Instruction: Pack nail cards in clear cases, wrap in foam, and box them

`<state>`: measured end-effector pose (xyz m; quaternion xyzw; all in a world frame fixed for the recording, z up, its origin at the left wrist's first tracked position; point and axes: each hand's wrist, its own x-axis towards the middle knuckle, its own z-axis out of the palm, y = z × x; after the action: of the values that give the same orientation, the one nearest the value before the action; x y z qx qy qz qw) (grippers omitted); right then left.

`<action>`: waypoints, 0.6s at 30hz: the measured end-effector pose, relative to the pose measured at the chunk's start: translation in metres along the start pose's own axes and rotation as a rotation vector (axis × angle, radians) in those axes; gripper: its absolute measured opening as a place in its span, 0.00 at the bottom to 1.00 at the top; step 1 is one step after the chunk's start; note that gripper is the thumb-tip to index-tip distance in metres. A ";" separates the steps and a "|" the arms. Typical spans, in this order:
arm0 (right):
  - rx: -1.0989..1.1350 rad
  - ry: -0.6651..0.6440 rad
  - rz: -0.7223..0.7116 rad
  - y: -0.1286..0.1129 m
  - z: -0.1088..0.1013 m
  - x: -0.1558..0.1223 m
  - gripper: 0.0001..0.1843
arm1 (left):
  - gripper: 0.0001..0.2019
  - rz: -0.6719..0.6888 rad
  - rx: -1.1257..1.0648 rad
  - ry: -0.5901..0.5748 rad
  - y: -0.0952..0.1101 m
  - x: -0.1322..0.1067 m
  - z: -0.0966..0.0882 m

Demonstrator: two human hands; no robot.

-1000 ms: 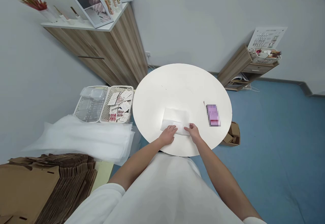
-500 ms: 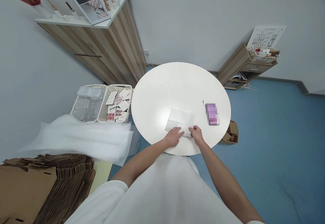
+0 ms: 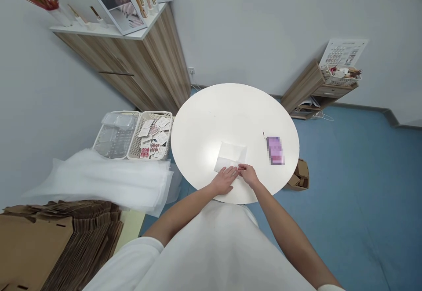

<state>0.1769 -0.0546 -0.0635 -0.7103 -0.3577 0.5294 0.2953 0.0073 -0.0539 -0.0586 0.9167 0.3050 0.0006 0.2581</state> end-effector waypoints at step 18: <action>-0.780 -0.035 -0.420 0.010 0.007 -0.008 0.30 | 0.35 -0.943 -0.415 0.253 -0.015 -0.028 0.007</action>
<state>0.1709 -0.0671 -0.0688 -0.6713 -0.6723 0.2954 0.1003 -0.0227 -0.0626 -0.0670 0.6023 0.7065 0.0556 0.3675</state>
